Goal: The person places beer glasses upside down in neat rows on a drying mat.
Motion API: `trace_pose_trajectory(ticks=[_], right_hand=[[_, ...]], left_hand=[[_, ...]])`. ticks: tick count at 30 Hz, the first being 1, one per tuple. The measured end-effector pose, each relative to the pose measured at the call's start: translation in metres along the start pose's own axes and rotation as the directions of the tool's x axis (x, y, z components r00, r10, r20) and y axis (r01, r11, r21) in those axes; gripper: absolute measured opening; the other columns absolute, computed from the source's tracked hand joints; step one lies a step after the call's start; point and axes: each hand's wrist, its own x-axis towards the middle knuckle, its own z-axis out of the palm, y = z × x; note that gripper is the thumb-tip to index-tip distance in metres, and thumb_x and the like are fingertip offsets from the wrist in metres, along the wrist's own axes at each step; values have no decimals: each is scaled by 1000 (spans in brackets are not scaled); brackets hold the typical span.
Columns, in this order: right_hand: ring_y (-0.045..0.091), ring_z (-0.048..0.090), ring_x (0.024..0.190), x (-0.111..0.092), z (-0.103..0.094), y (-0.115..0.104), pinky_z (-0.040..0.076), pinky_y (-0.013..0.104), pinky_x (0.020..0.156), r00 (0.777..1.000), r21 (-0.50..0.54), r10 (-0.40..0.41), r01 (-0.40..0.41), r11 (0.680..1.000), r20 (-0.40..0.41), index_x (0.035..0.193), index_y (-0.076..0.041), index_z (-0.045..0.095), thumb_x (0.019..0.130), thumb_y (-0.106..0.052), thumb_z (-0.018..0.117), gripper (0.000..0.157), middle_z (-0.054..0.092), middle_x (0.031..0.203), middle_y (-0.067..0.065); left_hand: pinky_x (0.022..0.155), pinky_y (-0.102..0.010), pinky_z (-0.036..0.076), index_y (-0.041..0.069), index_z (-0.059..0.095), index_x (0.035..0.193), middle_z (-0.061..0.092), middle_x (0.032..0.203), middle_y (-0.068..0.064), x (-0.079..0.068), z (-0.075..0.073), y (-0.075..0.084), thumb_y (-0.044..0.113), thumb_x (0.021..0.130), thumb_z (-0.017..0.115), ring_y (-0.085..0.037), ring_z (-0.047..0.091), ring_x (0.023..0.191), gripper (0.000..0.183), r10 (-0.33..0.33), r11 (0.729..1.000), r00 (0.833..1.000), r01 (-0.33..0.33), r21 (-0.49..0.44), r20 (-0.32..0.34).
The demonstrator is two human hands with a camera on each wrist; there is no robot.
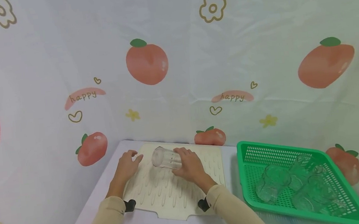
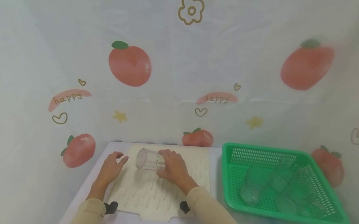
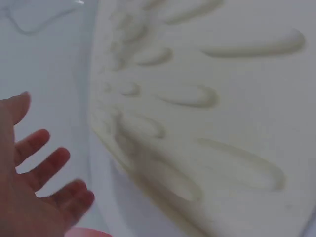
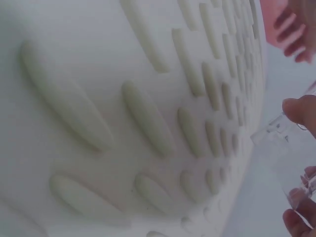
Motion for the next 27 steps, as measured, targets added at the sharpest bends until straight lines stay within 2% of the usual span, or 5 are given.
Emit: trace_pose_trajectory(ticks=[3,9,13,18,27], right_hand=[[28,66,118,0,-2,3,55,44,99,997,86,72,-74,994,35,144,-11,50,79,-32,83,76,62,139,6],[39,66,117,1,0,7,56,48,99,982,219,179,-188,958,59,148,-3,41,80,-35,84,86,53,143,14],[36,66,114,2,5,12,57,47,97,981,243,195,-192,951,15,146,-4,41,80,-39,86,88,50,135,14],[25,63,119,2,12,17,55,44,100,979,306,203,-188,933,-15,143,-12,47,77,-38,89,82,55,130,6],[22,60,128,10,19,12,52,42,106,976,385,215,-213,898,39,141,-18,50,80,-35,88,74,62,134,1]], left_hand=[[111,-71,33,1,47,146,42,153,-29,-2,7,-10,46,101,58,-58,34,140,65,-32,997,999,29,69,42],[117,-80,4,10,33,159,18,169,-25,-10,15,-18,58,88,72,-60,3,152,94,-27,987,989,2,163,147],[114,-83,1,10,24,162,13,168,-28,-14,17,-18,63,81,77,-63,0,151,111,-46,982,976,5,191,211],[113,-83,1,11,20,163,11,169,-28,-14,22,-22,64,77,79,-62,0,151,117,-64,980,973,19,198,223],[113,-84,-2,11,18,163,9,169,-28,-19,22,-26,65,76,80,-63,0,151,120,-70,980,974,28,195,213]])
